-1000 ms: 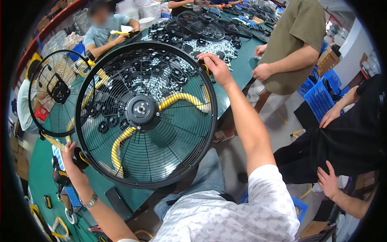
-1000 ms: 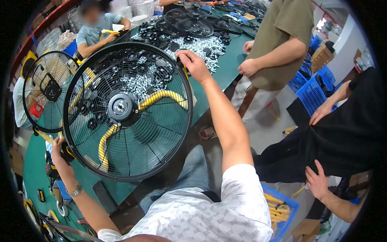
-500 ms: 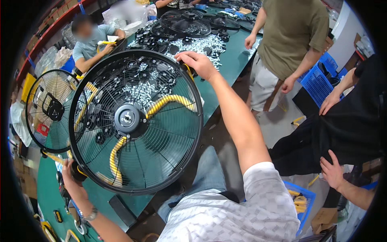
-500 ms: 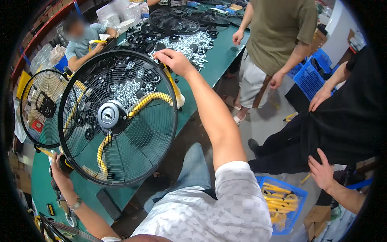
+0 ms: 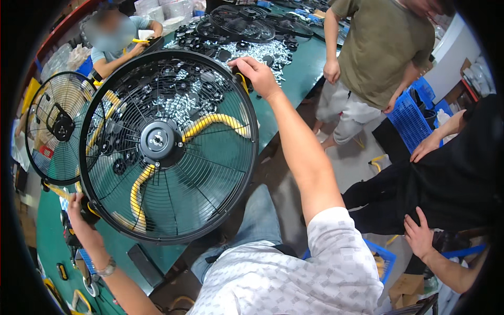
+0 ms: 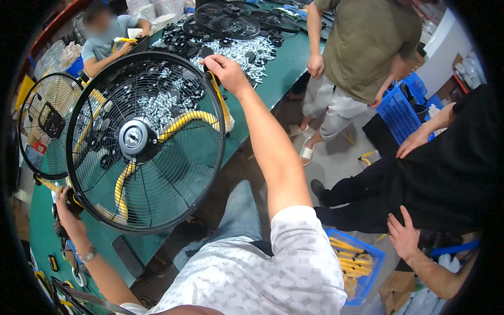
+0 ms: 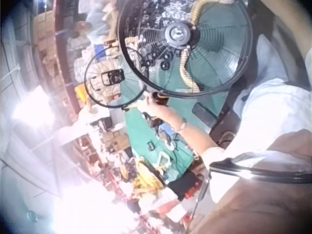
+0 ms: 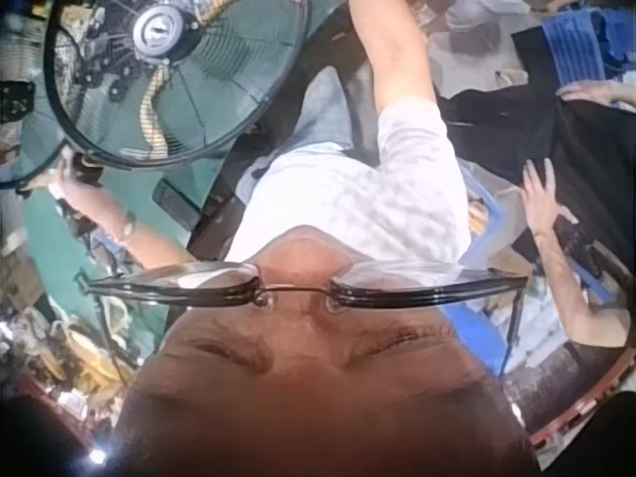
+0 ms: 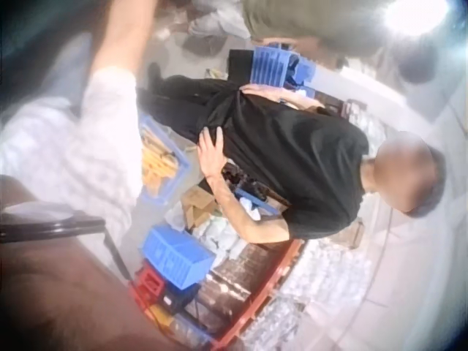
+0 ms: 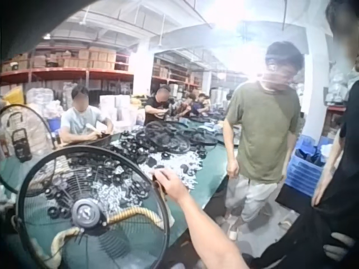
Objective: Assembling fan guards and components in a workshop setting.
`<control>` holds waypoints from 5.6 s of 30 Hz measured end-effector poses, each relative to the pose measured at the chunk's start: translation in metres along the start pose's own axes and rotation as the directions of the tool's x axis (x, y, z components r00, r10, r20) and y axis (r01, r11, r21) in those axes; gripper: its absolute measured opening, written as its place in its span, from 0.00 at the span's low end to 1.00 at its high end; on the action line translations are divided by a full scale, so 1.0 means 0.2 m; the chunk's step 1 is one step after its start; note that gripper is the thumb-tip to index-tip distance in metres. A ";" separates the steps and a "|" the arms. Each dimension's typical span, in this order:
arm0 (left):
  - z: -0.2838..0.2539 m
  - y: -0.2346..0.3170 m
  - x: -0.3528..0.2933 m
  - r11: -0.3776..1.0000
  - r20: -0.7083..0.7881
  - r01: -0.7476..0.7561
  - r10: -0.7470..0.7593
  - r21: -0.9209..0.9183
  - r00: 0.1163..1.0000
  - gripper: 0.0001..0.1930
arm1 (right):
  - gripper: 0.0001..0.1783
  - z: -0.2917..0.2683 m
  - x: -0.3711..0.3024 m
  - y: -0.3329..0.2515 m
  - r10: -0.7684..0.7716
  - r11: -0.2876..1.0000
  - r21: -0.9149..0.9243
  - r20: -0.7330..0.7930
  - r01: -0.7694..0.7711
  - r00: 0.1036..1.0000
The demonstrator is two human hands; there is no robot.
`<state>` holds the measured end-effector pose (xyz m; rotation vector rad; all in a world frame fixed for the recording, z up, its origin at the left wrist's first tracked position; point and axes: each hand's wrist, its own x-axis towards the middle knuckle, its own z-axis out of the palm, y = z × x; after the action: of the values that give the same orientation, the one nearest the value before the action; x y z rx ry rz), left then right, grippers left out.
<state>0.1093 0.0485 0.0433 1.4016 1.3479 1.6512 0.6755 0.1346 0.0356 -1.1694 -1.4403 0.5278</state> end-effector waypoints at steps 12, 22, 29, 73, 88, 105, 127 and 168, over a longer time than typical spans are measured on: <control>0.11 -0.23 -0.03 0.861 0.022 -0.481 0.484 0.163 0.875 0.19 | 0.14 0.09 -0.01 0.07 -0.168 0.982 -0.119 -0.216 0.145 0.962; 0.06 -0.14 0.02 0.747 0.067 -0.349 0.380 0.567 0.923 0.16 | 0.16 0.13 -0.02 0.15 -0.341 0.938 -0.020 -0.246 0.347 0.907; 0.03 -0.11 -0.05 0.886 0.118 -0.386 0.368 0.258 0.922 0.20 | 0.15 0.14 -0.04 0.12 -0.024 0.847 0.519 -0.186 0.119 0.982; -0.01 0.09 0.02 0.990 -0.048 -0.006 0.013 0.140 0.999 0.17 | 0.22 0.07 -0.02 0.21 0.018 0.959 0.284 -0.115 0.015 0.993; -0.02 0.02 0.03 0.940 0.006 0.039 -0.043 0.340 0.999 0.19 | 0.23 0.11 -0.08 0.22 0.079 0.897 0.443 -0.192 0.014 0.978; 0.09 -0.21 -0.01 0.849 -0.036 -0.463 0.487 0.256 0.873 0.16 | 0.17 0.07 -0.02 0.00 0.027 0.987 0.158 -0.133 -0.006 0.991; -0.03 -0.03 0.03 0.992 0.110 -0.042 0.029 0.115 0.994 0.20 | 0.36 0.04 -0.52 0.08 0.145 0.965 0.190 0.190 -0.181 0.971; 0.09 -0.03 -0.01 0.969 -0.014 0.131 -0.137 -0.211 0.990 0.16 | 0.20 0.06 -0.02 0.15 -0.310 0.930 -0.229 -0.062 0.289 0.949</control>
<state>0.1256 0.0544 0.0351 1.1446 1.2161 1.6746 0.6749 0.1473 0.0047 -1.0995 -1.5847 0.0996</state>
